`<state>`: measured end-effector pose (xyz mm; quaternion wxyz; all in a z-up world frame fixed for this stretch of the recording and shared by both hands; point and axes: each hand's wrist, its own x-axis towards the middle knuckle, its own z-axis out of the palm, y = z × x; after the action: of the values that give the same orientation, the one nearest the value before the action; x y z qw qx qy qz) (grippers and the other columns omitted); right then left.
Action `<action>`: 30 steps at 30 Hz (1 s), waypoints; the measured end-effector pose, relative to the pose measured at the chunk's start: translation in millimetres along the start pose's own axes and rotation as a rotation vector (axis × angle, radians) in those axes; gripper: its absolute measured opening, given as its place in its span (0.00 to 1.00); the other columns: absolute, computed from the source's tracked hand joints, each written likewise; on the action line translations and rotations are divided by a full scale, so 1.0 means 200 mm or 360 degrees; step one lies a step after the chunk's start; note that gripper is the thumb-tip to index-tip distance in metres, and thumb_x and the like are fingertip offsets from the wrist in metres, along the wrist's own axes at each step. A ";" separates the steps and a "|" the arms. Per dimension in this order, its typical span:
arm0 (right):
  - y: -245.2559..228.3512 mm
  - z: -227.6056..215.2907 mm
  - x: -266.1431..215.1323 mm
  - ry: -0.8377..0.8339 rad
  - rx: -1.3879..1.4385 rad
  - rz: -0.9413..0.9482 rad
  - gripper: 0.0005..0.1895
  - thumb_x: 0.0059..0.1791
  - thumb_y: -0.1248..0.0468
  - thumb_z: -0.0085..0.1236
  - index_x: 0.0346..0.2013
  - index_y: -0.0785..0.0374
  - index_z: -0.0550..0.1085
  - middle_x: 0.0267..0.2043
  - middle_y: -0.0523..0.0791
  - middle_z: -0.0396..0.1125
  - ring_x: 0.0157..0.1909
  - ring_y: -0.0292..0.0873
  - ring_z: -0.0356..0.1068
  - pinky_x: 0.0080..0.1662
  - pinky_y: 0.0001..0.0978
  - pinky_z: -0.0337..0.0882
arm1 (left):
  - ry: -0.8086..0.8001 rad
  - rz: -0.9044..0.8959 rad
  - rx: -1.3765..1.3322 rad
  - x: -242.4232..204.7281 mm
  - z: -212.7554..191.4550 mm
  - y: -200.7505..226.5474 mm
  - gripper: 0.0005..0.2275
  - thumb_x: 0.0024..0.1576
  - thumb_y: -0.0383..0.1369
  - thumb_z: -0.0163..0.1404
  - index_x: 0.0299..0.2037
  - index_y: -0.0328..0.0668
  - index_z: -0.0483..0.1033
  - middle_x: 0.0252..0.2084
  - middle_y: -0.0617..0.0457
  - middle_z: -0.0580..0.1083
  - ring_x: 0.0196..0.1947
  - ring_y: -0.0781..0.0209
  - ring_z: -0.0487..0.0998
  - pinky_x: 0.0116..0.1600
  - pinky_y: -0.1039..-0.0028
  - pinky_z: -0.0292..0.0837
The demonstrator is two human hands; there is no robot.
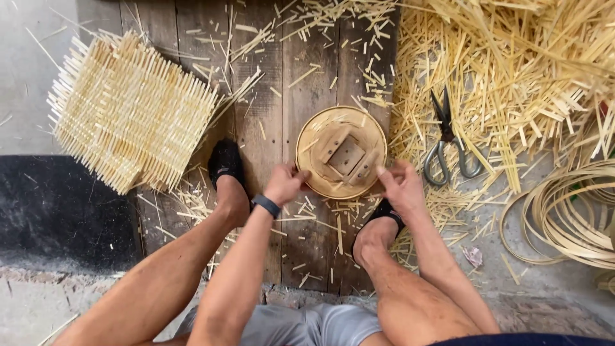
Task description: The person trims the edges of a woven bamboo base with shears before placing a bamboo ring over a square mat. They then fit the mat into the ring and trim the excess strips to finish the steamer tray.
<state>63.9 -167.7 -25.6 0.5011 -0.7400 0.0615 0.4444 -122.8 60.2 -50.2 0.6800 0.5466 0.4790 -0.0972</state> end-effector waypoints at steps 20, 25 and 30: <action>-0.42 0.13 -0.17 -0.0457 0.0963 0.0303 0.31 0.46 0.39 0.45 0.56 0.52 0.70 0.49 0.43 0.71 0.50 0.46 0.73 0.45 0.54 0.75 | 0.0139 0.1571 0.0644 -0.22 0.32 0.64 0.16 0.68 0.41 0.48 0.58 0.38 0.76 0.46 0.41 0.80 0.44 0.50 0.84 0.48 0.67 0.80; -0.34 0.06 -0.14 -0.0342 0.0960 0.0230 0.33 0.45 0.41 0.49 0.59 0.56 0.66 0.55 0.48 0.65 0.59 0.53 0.68 0.52 0.64 0.76 | 0.0318 0.0909 0.0376 -0.07 0.30 0.52 0.21 0.65 0.46 0.43 0.54 0.40 0.80 0.38 0.47 0.82 0.33 0.61 0.83 0.37 0.71 0.78; -0.28 -0.16 -0.21 -0.0524 0.1528 0.0096 0.47 0.47 0.35 0.51 0.74 0.56 0.59 0.71 0.49 0.59 0.71 0.56 0.59 0.64 0.58 0.68 | 0.0619 0.0542 -0.0329 0.23 0.09 0.20 0.24 0.67 0.49 0.44 0.47 0.31 0.82 0.36 0.51 0.80 0.36 0.65 0.77 0.42 0.73 0.75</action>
<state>88.1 -181.1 45.6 0.7748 -0.3442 0.2003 0.4910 -63.2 79.2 -59.3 0.6340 0.5554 0.5091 0.1745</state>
